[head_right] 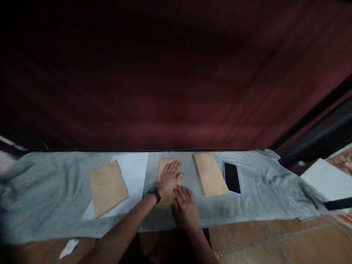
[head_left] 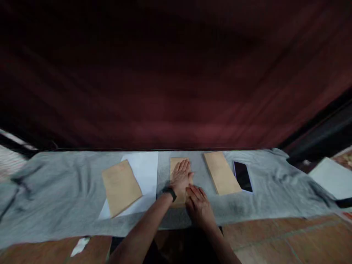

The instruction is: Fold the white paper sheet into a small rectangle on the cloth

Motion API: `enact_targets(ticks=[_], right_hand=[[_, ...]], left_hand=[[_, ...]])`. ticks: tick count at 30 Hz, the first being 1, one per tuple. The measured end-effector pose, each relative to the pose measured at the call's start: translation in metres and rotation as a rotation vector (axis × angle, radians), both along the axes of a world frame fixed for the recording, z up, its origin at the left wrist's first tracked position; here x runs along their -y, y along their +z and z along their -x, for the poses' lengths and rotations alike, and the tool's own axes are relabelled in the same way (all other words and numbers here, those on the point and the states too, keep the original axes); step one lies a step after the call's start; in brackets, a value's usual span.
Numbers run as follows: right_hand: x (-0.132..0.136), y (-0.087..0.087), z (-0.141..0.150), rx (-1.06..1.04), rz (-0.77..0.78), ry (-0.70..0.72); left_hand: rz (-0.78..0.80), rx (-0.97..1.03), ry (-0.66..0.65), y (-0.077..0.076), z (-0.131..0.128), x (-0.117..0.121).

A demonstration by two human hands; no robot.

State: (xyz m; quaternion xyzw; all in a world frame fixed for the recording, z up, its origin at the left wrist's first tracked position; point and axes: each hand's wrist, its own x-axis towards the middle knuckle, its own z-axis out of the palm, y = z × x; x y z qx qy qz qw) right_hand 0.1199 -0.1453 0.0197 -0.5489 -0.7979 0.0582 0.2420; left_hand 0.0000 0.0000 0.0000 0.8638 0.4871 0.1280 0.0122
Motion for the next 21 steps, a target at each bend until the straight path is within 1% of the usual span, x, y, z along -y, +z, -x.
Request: enact_targets(ticks=[4, 6, 8, 12, 21], right_hand=[[-0.002, -0.001, 0.000, -0.023, -0.017, -0.023], [-0.002, -0.002, -0.001, -0.037, -0.022, -0.026], [-0.002, -0.003, -0.002, -0.051, -0.022, -0.017], [-0.002, -0.009, -0.004, -0.085, -0.033, 0.002], [-0.002, -0.021, -0.005, -0.147, -0.063, -0.016]], left_hand=[[0.006, 0.016, -0.030, 0.005, -0.002, -0.024], [0.008, 0.027, -0.039, 0.006, -0.002, -0.028], [0.013, 0.031, -0.049, 0.005, -0.001, -0.024], [0.013, 0.030, -0.068, 0.002, 0.005, -0.002], [-0.011, 0.061, -0.147, -0.003, 0.034, 0.066]])
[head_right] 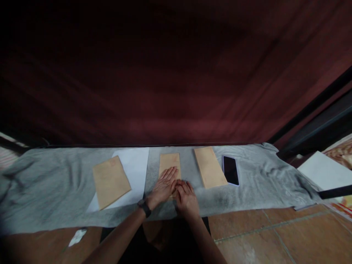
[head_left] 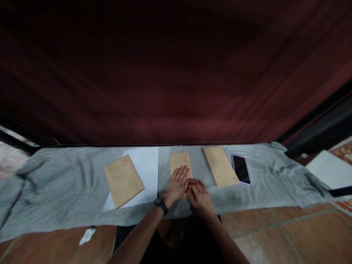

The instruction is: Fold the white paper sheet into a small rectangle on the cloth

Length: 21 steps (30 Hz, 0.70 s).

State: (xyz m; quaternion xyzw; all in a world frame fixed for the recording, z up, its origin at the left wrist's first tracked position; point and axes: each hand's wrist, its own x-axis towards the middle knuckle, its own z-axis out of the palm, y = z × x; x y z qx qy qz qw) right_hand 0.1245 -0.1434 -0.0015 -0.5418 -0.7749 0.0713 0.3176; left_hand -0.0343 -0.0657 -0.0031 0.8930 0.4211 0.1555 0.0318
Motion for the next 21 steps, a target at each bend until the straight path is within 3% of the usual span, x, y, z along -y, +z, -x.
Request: enact_targets(ticks=[11, 15, 21], right_hand=[[-0.004, -0.009, -0.008, -0.025, 0.044, 0.021], [-0.018, -0.001, -0.007, 0.008, 0.074, 0.060], [-0.060, 0.003, 0.009, 0.248, 0.132, 0.142]], left_hand=[[0.024, 0.021, -0.058, 0.014, 0.039, 0.072], [0.013, 0.032, -0.057, 0.017, 0.046, 0.081], [0.038, -0.008, -0.071, 0.025, 0.047, 0.079]])
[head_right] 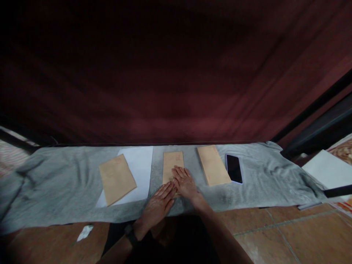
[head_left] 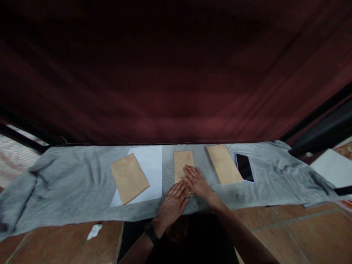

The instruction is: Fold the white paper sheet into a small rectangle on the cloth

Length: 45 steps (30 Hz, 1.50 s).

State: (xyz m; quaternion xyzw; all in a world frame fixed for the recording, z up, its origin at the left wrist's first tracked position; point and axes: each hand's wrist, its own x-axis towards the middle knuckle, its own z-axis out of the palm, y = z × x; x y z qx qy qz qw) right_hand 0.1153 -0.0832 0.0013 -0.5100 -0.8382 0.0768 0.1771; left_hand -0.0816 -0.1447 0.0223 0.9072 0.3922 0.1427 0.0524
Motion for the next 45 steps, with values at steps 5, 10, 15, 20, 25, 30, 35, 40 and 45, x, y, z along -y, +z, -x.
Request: enact_targets(ticks=[5, 10, 15, 20, 25, 30, 35, 40, 45], right_hand=[[-0.043, -0.004, 0.005, 0.047, -0.032, -0.063], [-0.067, -0.001, 0.012, 0.013, -0.028, -0.136], [-0.053, -0.003, 0.013, 0.008, -0.020, -0.140], [-0.015, -0.010, 0.001, 0.011, -0.044, -0.064], [0.027, -0.009, -0.009, -0.010, -0.098, 0.003], [0.061, 0.001, -0.020, -0.031, -0.114, 0.056], [0.077, 0.004, -0.032, -0.094, -0.037, 0.073], [0.074, 0.000, -0.033, -0.234, -0.038, -0.003], [0.070, -0.004, -0.029, -0.321, -0.036, -0.079]], left_hand=[[0.013, 0.023, 0.001, 0.001, 0.000, -0.001], [0.040, 0.071, 0.002, 0.003, 0.000, -0.002], [0.071, 0.106, 0.020, 0.004, -0.001, -0.003], [0.064, 0.116, 0.023, 0.001, -0.001, -0.003], [0.035, 0.123, 0.026, -0.003, -0.002, -0.002], [0.003, 0.151, 0.024, -0.004, -0.002, -0.002], [0.007, 0.194, 0.055, -0.008, 0.000, -0.002], [0.016, 0.252, 0.120, -0.013, 0.003, 0.001], [0.034, 0.267, 0.165, -0.011, 0.000, 0.003]])
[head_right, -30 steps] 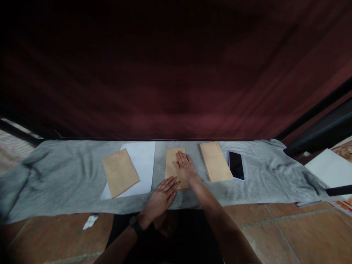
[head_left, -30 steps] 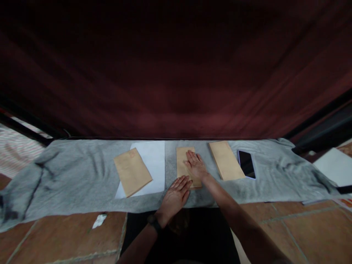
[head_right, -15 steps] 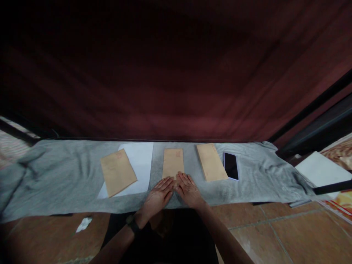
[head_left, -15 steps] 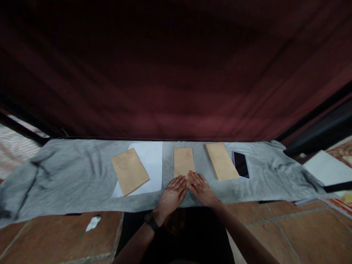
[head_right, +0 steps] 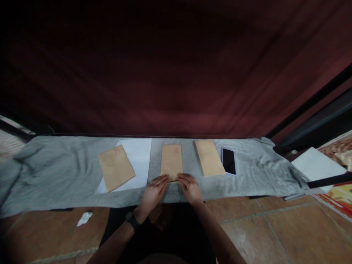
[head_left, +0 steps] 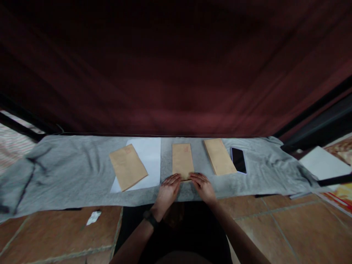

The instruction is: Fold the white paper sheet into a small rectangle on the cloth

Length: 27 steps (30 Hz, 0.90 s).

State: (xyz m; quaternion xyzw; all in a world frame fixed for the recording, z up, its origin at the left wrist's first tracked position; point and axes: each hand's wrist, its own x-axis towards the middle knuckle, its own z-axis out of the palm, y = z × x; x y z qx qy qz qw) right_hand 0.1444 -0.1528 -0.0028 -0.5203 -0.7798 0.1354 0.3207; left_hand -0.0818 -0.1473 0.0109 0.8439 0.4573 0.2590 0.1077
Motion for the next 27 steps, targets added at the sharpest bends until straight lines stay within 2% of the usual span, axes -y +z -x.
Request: enact_targets(ticks=[12, 18, 24, 27], right_hand=[[0.004, 0.002, 0.008, 0.055, -0.014, -0.062], [0.013, 0.000, 0.024, 0.058, -0.075, -0.082], [0.009, 0.005, 0.035, 0.091, -0.062, -0.199], [0.013, 0.008, 0.043, 0.113, -0.102, -0.168]], left_hand=[[0.020, 0.025, 0.044, -0.002, -0.002, 0.000], [0.006, 0.026, 0.049, 0.001, -0.003, 0.002], [0.027, 0.054, 0.089, 0.000, -0.005, 0.000], [0.044, 0.062, 0.091, -0.001, -0.005, -0.001]])
